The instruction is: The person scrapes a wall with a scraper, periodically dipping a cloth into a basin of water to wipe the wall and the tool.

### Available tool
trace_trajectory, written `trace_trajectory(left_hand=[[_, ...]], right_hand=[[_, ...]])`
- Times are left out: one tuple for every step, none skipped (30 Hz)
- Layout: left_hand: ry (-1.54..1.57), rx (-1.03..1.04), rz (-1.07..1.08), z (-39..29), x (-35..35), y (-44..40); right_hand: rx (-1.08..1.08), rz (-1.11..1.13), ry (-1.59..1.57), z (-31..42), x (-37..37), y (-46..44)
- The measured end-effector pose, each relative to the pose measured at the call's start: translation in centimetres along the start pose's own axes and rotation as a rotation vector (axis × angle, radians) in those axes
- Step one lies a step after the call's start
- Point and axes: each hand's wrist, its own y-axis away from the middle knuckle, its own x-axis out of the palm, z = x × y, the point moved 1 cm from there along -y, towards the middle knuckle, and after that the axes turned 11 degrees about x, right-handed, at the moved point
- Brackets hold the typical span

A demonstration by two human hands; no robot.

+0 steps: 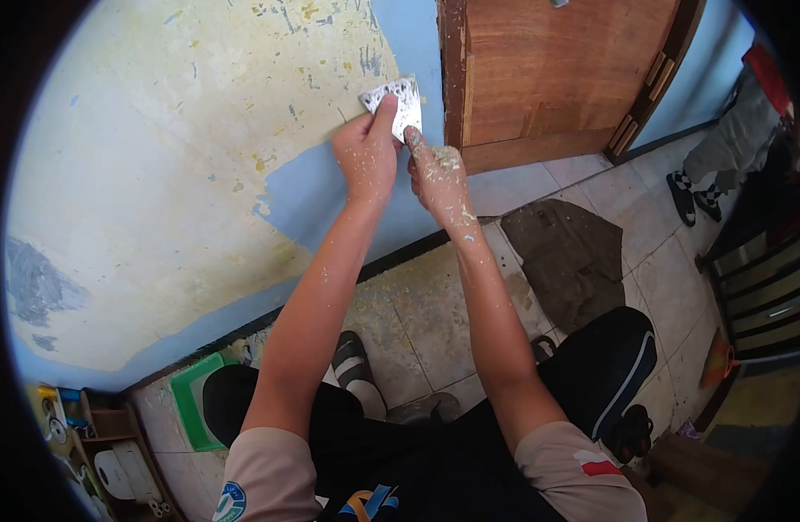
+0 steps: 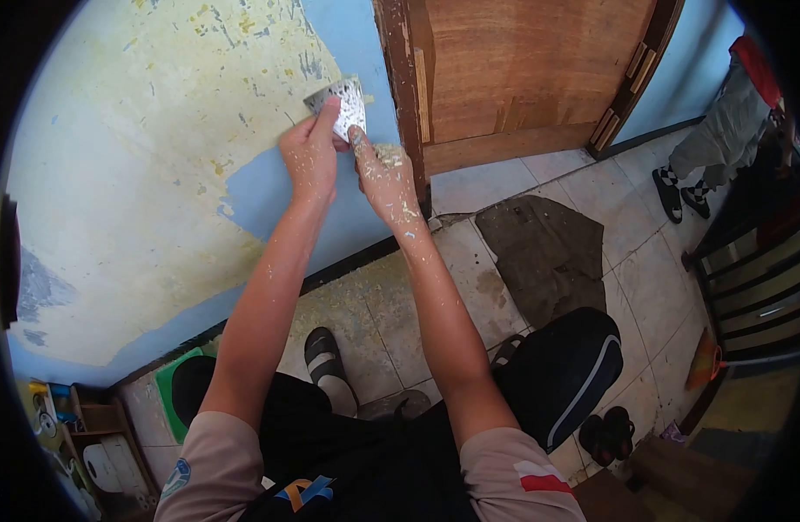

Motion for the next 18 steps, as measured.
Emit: trace_trajectory(left_hand=[[0.053,-0.005,-0.003,-1.2,0.2,-0.8],[0.107,-0.013,-0.006,-2.1,0.3,-1.0],[0.165,-0.045,-0.03,-2.6,0.6,-0.9],[0.169,-0.039,-0.033,-2.5,0.6,-0.9],[0.146,-0.033,-0.035,-2.1,0.5,-0.8],[0.123,-0.031,-0.035,-1.6,0.4,-0.6],[0.124,-0.027,-0.033,-1.0,0.1,-0.1],[0.061,-0.025,-0.011,-0.5,-0.4,0.5],[-0.001,-0.022,0.01,0.0,-0.7,1.0],[0.002,-0.016,0.01,0.4,-1.1,1.3],[-0.032,-0.027,0.03,0.8,-1.4,1.6],[-0.068,-0.041,0.05,1.0,-1.6,1.7],[-0.006,-0.031,0.048,1.2,-1.5,1.6],[-0.006,-0.03,0.05,1.4,-1.4,1.5],[-0.002,-0.044,0.038,1.1,-1.3,1.4],[0.003,-0.056,0.024,0.8,-1.3,1.3],[0.003,-0.047,0.022,0.9,-1.4,0.8],[-0.086,-0.01,0.047,1.0,-1.8,0.5]], right_hand=[[0.031,0.035,-0.017,1.4,0.2,0.1],[0.041,0.033,-0.015,1.2,0.3,0.2],[0.027,0.004,-0.007,1.2,0.6,0.0],[0.007,-0.022,0.001,1.3,0.8,-0.2],[-0.002,-0.018,0.001,1.2,0.9,-0.2],[-0.031,-0.029,0.034,0.6,0.8,-0.1],[-0.059,-0.043,0.066,-0.2,0.6,0.0],[-0.066,-0.045,0.066,-0.9,0.5,0.2],[-0.005,-0.044,0.057,-1.9,0.3,0.3],[0.057,-0.043,0.047,-2.7,0.2,0.4],[0.06,-0.036,0.051,-3.4,0.1,0.3],[0.055,-0.035,0.05,-3.2,0.0,0.4],[0.087,0.009,0.029,-3.1,-0.1,0.5],[0.119,0.053,0.008,-3.1,-0.1,0.7],[0.118,0.052,0.007,-2.8,0.2,1.1],[0.15,0.059,-0.05,-2.5,0.7,1.6],[0.178,0.069,-0.11,-2.1,1.2,1.7],[0.176,0.073,-0.115,-1.8,1.5,1.8]])
